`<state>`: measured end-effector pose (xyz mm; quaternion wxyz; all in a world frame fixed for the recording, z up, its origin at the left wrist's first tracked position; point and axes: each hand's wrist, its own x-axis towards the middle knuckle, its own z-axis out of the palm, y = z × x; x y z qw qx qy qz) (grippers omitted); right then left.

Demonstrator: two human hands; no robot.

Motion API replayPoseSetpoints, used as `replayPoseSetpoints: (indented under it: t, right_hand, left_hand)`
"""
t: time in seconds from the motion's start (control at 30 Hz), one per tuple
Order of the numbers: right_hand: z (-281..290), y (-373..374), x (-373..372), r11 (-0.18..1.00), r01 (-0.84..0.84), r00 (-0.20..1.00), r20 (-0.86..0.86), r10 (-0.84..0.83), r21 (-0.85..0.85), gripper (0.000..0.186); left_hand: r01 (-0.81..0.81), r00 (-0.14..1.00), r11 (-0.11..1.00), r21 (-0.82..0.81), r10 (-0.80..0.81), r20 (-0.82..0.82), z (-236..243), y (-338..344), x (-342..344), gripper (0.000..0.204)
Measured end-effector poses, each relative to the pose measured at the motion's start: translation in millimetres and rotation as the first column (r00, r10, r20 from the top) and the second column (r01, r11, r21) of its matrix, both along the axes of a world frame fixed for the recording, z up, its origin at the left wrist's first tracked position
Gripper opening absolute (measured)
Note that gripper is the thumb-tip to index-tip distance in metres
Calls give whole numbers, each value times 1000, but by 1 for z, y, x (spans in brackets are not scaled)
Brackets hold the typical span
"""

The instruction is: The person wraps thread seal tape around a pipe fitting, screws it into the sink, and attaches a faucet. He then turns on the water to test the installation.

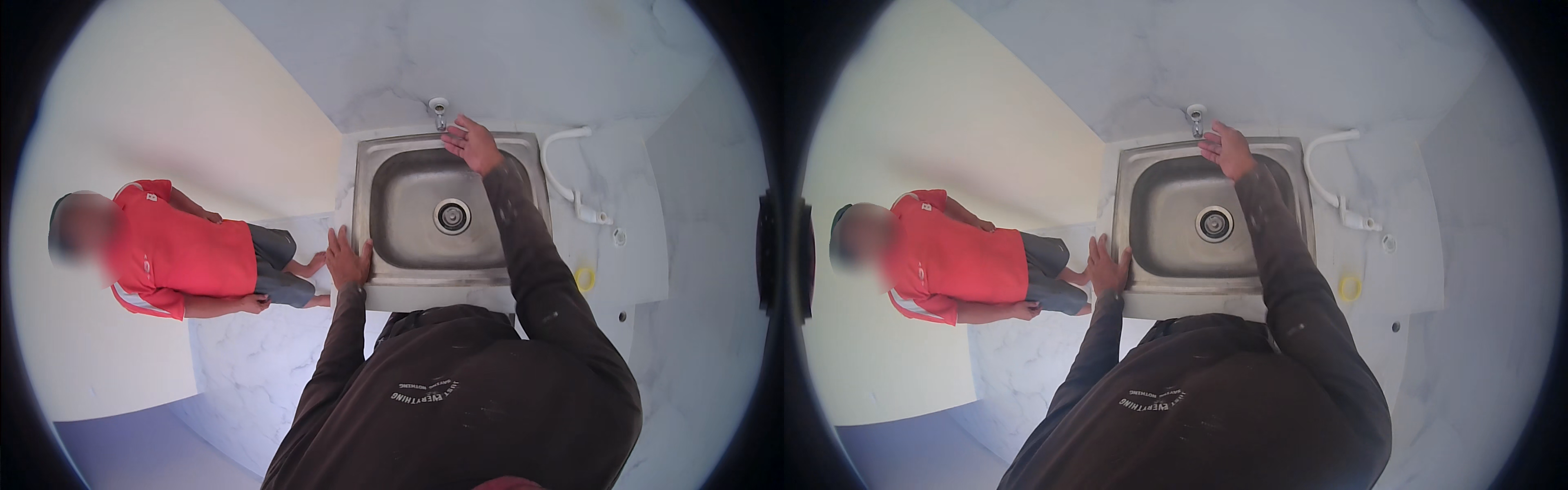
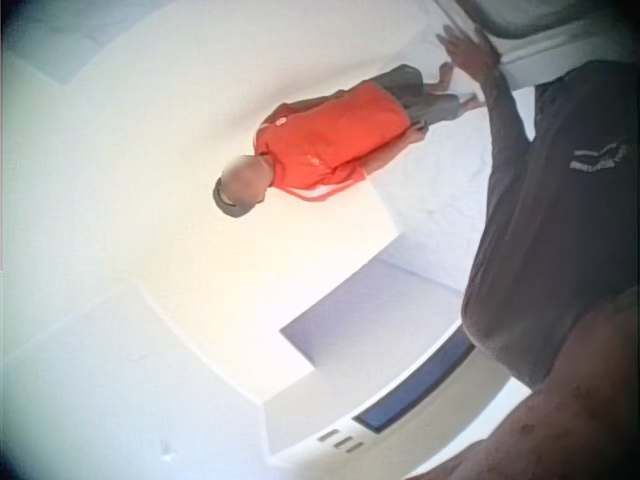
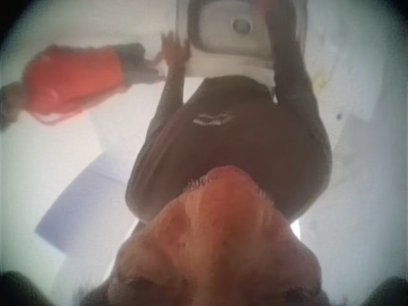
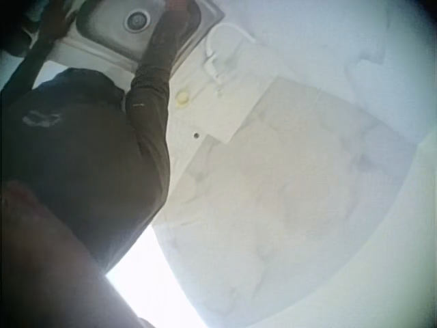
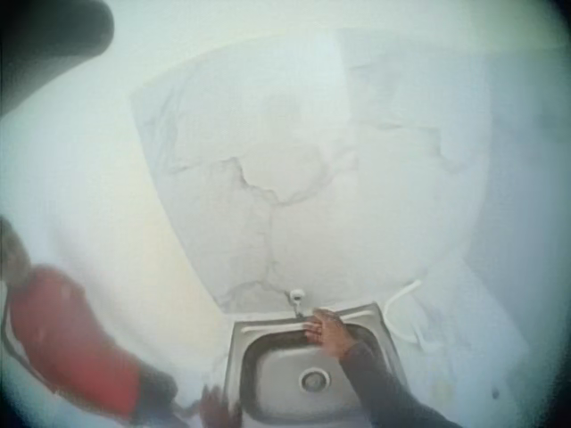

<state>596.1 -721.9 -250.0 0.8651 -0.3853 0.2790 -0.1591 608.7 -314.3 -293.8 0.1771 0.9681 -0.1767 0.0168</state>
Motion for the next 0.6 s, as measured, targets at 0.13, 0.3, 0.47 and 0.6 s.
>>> replayPoseSetpoints:
  t: [0.13,0.3,0.47,0.6]
  right_hand:
    - [-22,-27,70,975,-99,995,14,98,200,53]
    - [-42,-31,71,917,-185,970,213,113,353,56]
    - [-35,-25,72,919,-171,963,259,80,354,56]
    - [-27,-19,75,905,-132,969,246,31,405,50]
  left_hand:
    - [-19,1000,999,33,18,7,3,0,0,81]
    - [-11,1000,1000,23,10,24,9,-2,-4,78]
    - [-38,999,999,30,39,-23,13,-6,-1,78]
    - [-25,999,1000,5,25,-28,15,-7,1,77]
